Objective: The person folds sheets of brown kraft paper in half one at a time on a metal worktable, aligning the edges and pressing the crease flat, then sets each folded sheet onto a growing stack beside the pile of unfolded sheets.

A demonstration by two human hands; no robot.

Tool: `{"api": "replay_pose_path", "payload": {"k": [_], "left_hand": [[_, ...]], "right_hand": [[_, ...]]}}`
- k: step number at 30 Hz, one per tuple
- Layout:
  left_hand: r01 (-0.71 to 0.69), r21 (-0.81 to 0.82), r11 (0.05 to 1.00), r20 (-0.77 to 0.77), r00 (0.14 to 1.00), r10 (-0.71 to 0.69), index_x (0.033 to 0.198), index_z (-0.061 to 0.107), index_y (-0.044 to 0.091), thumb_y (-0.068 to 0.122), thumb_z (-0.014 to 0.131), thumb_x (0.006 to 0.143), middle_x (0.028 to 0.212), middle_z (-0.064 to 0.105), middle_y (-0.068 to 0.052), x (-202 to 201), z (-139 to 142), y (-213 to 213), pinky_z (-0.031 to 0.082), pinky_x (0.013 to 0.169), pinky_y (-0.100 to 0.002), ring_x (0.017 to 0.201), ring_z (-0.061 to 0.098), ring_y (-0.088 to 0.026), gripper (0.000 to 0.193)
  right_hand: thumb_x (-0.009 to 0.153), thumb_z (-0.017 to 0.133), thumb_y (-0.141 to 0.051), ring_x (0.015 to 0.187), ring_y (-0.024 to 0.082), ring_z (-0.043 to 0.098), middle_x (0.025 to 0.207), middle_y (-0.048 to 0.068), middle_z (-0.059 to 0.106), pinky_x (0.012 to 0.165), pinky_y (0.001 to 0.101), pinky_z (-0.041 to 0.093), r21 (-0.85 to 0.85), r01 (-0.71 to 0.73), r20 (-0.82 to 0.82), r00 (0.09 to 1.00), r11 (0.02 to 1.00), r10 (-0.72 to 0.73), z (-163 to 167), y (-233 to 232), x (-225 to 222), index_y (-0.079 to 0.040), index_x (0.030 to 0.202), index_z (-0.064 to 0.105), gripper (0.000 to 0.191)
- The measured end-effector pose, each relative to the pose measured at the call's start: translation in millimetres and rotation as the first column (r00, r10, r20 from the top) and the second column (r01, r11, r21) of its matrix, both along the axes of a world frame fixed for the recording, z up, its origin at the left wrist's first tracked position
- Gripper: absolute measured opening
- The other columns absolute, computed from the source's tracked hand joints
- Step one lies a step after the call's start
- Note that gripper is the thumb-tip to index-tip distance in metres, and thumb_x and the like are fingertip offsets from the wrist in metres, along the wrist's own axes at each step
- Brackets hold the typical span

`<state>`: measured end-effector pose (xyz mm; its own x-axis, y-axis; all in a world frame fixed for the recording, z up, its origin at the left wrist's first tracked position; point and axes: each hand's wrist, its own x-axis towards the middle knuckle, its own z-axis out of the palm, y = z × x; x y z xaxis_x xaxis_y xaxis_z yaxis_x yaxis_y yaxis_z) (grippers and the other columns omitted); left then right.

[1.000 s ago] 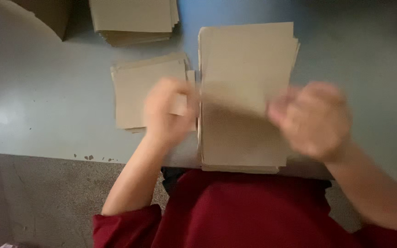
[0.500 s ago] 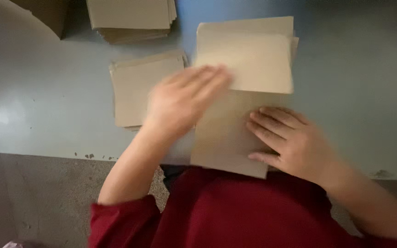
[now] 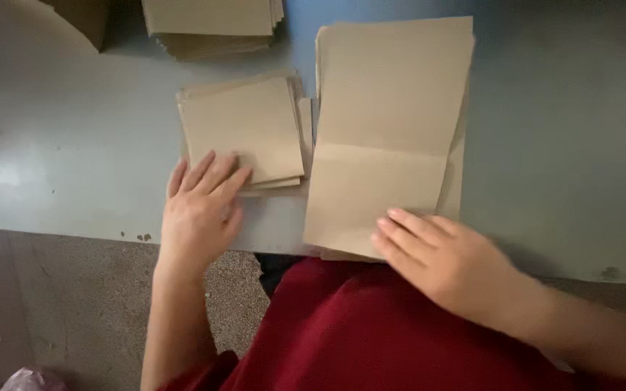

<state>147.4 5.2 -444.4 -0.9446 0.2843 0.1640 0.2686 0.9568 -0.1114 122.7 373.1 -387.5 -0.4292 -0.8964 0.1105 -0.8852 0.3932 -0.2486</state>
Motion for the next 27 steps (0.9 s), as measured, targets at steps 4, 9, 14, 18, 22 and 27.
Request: {"api": "replay_pose_path", "payload": {"k": [4, 9, 14, 18, 22, 27], "left_hand": [[0.387, 0.443, 0.809, -0.199, 0.922, -0.333, 0.106, 0.072, 0.016, 0.006, 0.067, 0.085, 0.104, 0.072, -0.001, -12, -3, 32, 0.058, 0.087, -0.041, 0.098, 0.068, -0.018, 0.024], [0.638, 0.395, 0.661, -0.202, 0.763, -0.615, 0.103, 0.072, 0.012, 0.018, 0.077, 0.092, 0.106, 0.070, -0.003, -1, 13, 88, 0.060, 0.094, -0.037, 0.102, 0.067, -0.020, 0.013], [0.539, 0.508, 0.671, -0.125, 0.817, -0.562, 0.104, 0.073, 0.009, 0.030, 0.075, 0.087, 0.107, 0.068, -0.006, -8, 26, 105, 0.059, 0.093, -0.041, 0.105, 0.068, -0.027, 0.028], [0.522, 0.481, 0.704, -0.038, 0.815, -0.579, 0.097, 0.075, 0.014, 0.026, 0.075, 0.084, 0.102, 0.068, -0.007, -5, 32, 105, 0.059, 0.084, -0.039, 0.105, 0.067, -0.030, 0.018], [0.433, 0.559, 0.707, 0.104, 0.809, -0.578, 0.098, 0.076, 0.013, 0.024, 0.073, 0.088, 0.101, 0.067, -0.005, 0, 31, 103, 0.057, 0.076, -0.036, 0.103, 0.065, -0.025, 0.016], [0.453, 0.444, 0.773, 0.242, 0.770, -0.590, 0.090, 0.075, 0.014, 0.016, 0.069, 0.079, 0.097, 0.067, -0.004, -2, 30, 100, 0.058, 0.080, -0.036, 0.103, 0.065, -0.023, 0.013]], "right_hand": [[0.089, 0.071, -0.010, 0.114, 0.024, 0.069, 0.122, 0.012, 0.074, 0.095, 0.0407, 0.056, -0.064, 0.122, 0.008, 0.993, 0.991, -0.121, 0, 22, -19, -0.007, 0.121, 0.071, 0.032], [0.091, 0.069, -0.004, 0.115, 0.020, 0.070, 0.117, 0.006, 0.076, 0.096, 0.0392, 0.058, -0.153, 0.302, 0.146, 0.949, 0.941, -0.281, -3, 40, -30, -0.009, 0.116, 0.075, 0.026], [0.085, 0.070, -0.004, 0.124, 0.027, 0.067, 0.115, 0.001, 0.076, 0.106, 0.0448, 0.053, -0.139, 0.275, 0.280, 0.932, 0.951, -0.228, -14, 37, -29, -0.011, 0.110, 0.076, 0.026], [0.085, 0.067, -0.001, 0.126, 0.024, 0.066, 0.115, 0.000, 0.077, 0.114, 0.0463, 0.048, -0.193, 0.222, 0.377, 0.916, 0.956, -0.137, -18, 41, -29, -0.011, 0.110, 0.075, 0.027], [0.082, 0.069, -0.004, 0.127, 0.024, 0.064, 0.116, 0.000, 0.076, 0.115, 0.0484, 0.046, -0.188, 0.192, 0.368, 0.923, 0.963, -0.112, -20, 41, -27, -0.012, 0.109, 0.074, 0.028], [0.074, 0.079, -0.018, 0.123, 0.025, 0.063, 0.115, 0.003, 0.075, 0.111, 0.0531, 0.045, -0.056, 0.131, 0.298, 0.948, 0.990, -0.108, -16, 37, -27, -0.013, 0.101, 0.076, 0.028]]}}
